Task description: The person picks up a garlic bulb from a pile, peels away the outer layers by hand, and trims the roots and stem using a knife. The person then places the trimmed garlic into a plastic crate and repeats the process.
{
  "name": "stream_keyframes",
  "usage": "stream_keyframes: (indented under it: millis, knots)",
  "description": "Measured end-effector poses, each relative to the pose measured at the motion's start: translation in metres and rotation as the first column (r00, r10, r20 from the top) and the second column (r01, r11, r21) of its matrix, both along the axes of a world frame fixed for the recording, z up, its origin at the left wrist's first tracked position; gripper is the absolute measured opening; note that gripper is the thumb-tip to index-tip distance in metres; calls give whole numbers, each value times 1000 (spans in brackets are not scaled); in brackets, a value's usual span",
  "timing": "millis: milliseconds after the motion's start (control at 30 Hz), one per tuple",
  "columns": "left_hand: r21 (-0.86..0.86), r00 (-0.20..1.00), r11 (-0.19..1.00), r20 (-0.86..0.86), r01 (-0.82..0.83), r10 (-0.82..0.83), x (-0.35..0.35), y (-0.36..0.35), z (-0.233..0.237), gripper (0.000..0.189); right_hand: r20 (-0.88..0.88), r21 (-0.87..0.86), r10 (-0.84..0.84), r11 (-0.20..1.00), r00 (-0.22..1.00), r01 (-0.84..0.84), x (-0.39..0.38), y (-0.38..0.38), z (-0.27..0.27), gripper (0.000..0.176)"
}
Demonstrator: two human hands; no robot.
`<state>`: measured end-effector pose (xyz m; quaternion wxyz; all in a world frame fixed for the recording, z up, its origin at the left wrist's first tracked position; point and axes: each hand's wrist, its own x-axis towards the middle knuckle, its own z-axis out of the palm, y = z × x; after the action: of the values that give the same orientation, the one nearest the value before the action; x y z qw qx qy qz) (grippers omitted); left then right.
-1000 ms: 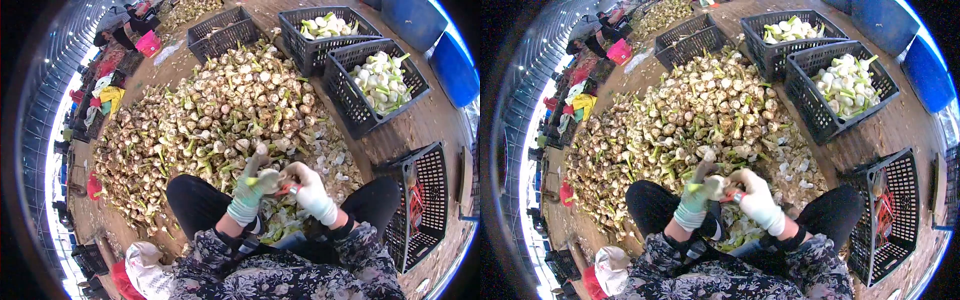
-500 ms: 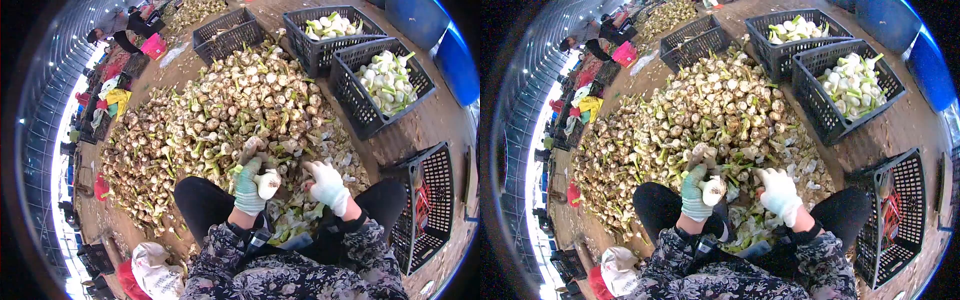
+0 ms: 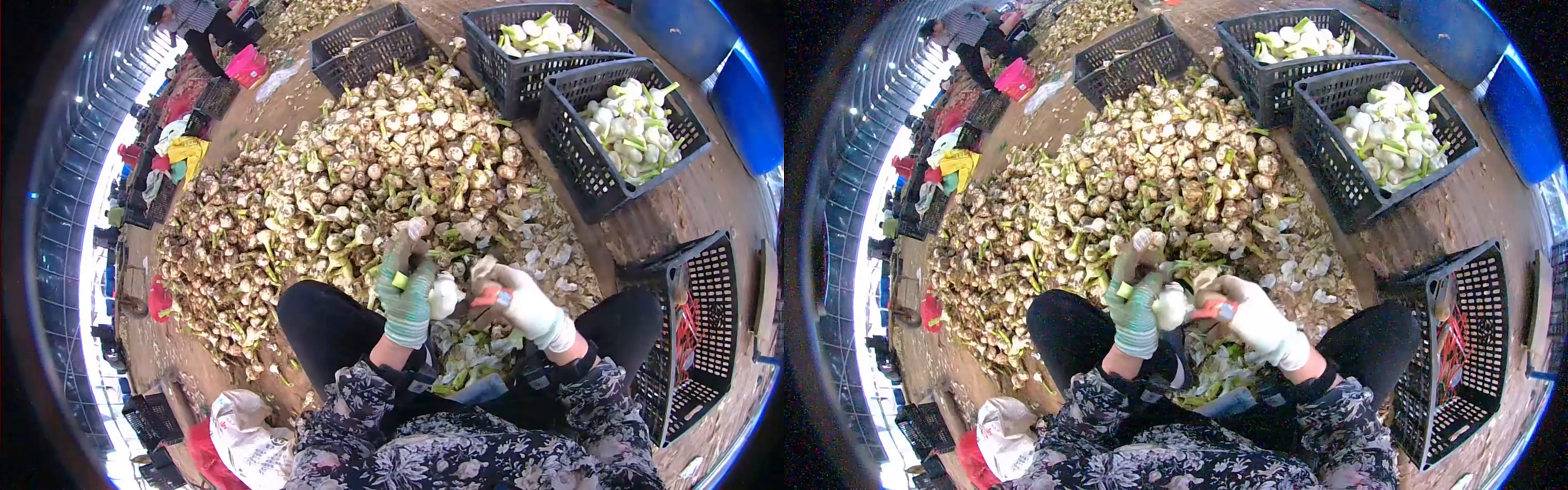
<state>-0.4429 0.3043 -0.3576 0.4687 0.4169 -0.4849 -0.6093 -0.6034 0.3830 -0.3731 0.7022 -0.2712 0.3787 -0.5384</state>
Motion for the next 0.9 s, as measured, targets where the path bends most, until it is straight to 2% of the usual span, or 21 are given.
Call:
stream_keyframes:
  millis: [67,100,133,200,233,267,333,367,400,467,500,533,600,633,667,700,733,767,800,867,900]
  knots:
    - [-365,974,931,208,-7,88,-5,-2,-7,52,-516,-138,-35,989,856,-43,13,-4,-1,45]
    - [-342,982,940,178,-2,66,-3,-2,-12,53,-674,-62,-7,997,739,-46,19,-1,3,37]
    - [-343,982,939,176,-3,68,-3,-2,-12,53,-520,-77,-33,997,853,-8,23,-1,1,28]
    - [-2,999,1000,-44,3,-3,-1,0,-6,52,-288,15,-84,996,954,92,12,-5,5,15]
    - [144,993,988,-107,56,-41,2,2,5,53,-576,-48,-151,987,804,151,2,-10,-20,9]
    - [143,994,988,-105,56,-41,5,4,8,53,-635,19,-68,994,769,103,-6,-12,-6,15]
    - [264,954,960,-300,95,-12,6,2,12,49,-967,-157,-99,957,235,-244,-11,-7,-10,27]
    - [143,955,981,-283,134,-90,5,-2,13,53,-982,-13,34,970,187,-242,-10,-3,-6,44]
    - [145,955,981,-284,131,-85,5,-4,10,53,-982,-11,37,969,187,-245,-13,-1,0,44]
    - [-192,980,963,104,189,-171,4,-8,3,56,-654,-129,-40,990,755,-59,-15,-4,19,52]
    - [-327,930,905,332,273,-160,7,-11,4,58,-550,-220,-73,974,832,-60,-9,-4,16,50]
    - [-533,930,783,335,322,-154,2,-13,11,55,-626,-268,-106,959,773,-86,0,-6,21,43]
    - [-615,884,692,462,378,-72,4,-13,13,55,-451,-109,-43,994,892,-8,9,-5,19,32]
    - [-614,883,692,463,379,-73,4,-8,14,55,-275,126,-20,990,961,57,1,-6,20,22]
    - [-382,969,896,175,227,-171,2,0,17,55,-626,-159,-186,981,758,109,-9,-13,-16,17]
    - [-66,978,987,-141,143,-151,0,6,22,54,-774,-122,-129,991,620,54,-21,-13,-28,17]
    - [267,906,953,-422,145,-20,-1,7,25,54,-889,-78,-74,997,452,9,-28,-15,-31,17]
    - [309,867,935,-498,172,5,1,1,27,50,-895,-90,-20,987,445,-136,-29,-14,-18,19]
    - [352,823,915,-567,197,41,4,-2,27,47,-901,55,136,978,412,-201,-29,-12,-2,34]
    - [377,838,899,-545,221,22,6,-11,17,48,-864,-288,-223,954,452,-79,-14,-6,13,54]
    - [404,852,878,-524,255,-7,7,-13,10,50,-886,-378,-318,916,337,-131,-10,-7,29,65]
